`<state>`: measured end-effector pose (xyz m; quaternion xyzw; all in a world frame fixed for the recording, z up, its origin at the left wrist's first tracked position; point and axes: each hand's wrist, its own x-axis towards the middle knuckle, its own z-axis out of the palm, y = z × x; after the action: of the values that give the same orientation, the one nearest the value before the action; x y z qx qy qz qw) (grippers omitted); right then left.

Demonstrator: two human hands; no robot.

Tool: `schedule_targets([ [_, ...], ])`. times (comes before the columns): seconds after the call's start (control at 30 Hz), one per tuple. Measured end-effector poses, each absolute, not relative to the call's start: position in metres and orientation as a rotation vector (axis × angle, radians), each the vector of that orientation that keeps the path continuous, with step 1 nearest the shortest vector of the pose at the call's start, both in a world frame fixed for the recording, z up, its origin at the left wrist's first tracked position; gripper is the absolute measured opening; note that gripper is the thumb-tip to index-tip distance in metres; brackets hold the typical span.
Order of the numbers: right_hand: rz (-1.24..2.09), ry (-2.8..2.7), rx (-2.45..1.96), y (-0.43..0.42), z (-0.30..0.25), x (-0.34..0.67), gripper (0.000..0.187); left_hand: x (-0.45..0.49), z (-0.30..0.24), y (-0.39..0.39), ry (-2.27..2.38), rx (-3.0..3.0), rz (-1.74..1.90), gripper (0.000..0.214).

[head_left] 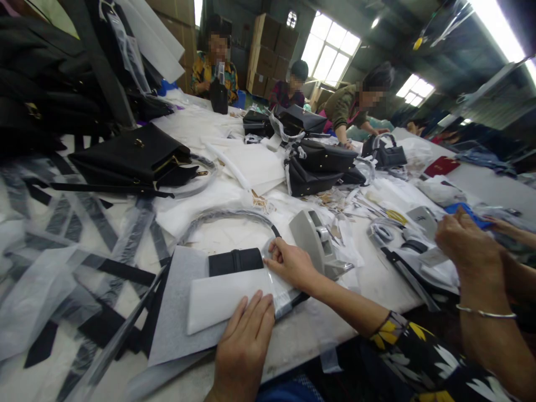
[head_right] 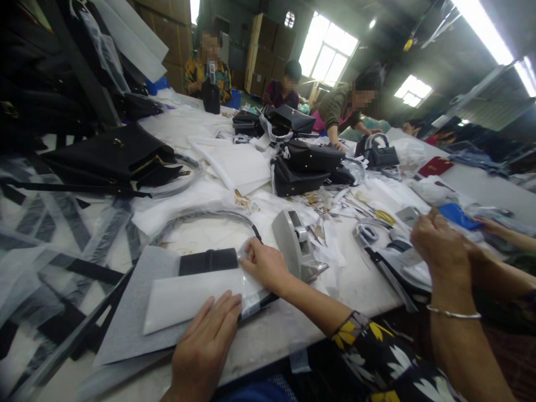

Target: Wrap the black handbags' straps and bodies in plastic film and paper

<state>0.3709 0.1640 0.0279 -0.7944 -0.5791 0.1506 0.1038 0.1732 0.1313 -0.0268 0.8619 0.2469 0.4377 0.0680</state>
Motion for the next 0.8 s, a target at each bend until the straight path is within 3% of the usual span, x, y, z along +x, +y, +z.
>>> schedule_targets([
  [0.17,0.290,-1.844,-2.554,0.186,0.032,0.361,0.018,0.172,-0.029,0.130,0.743,2.605,1.309,0.034],
  [0.4,0.223,-1.942,-2.460,0.192,0.059,0.366,0.016,0.171,-0.033,0.132,0.726,2.632,1.347,0.032],
  [0.63,-0.023,-2.183,-1.712,0.089,0.035,0.352,0.029,0.173,-0.032,0.132,0.723,2.677,1.314,0.024],
  [0.8,-0.129,-2.168,-1.657,0.080,0.002,0.352,0.031,0.142,-0.004,0.142,0.628,2.901,1.037,0.030],
])
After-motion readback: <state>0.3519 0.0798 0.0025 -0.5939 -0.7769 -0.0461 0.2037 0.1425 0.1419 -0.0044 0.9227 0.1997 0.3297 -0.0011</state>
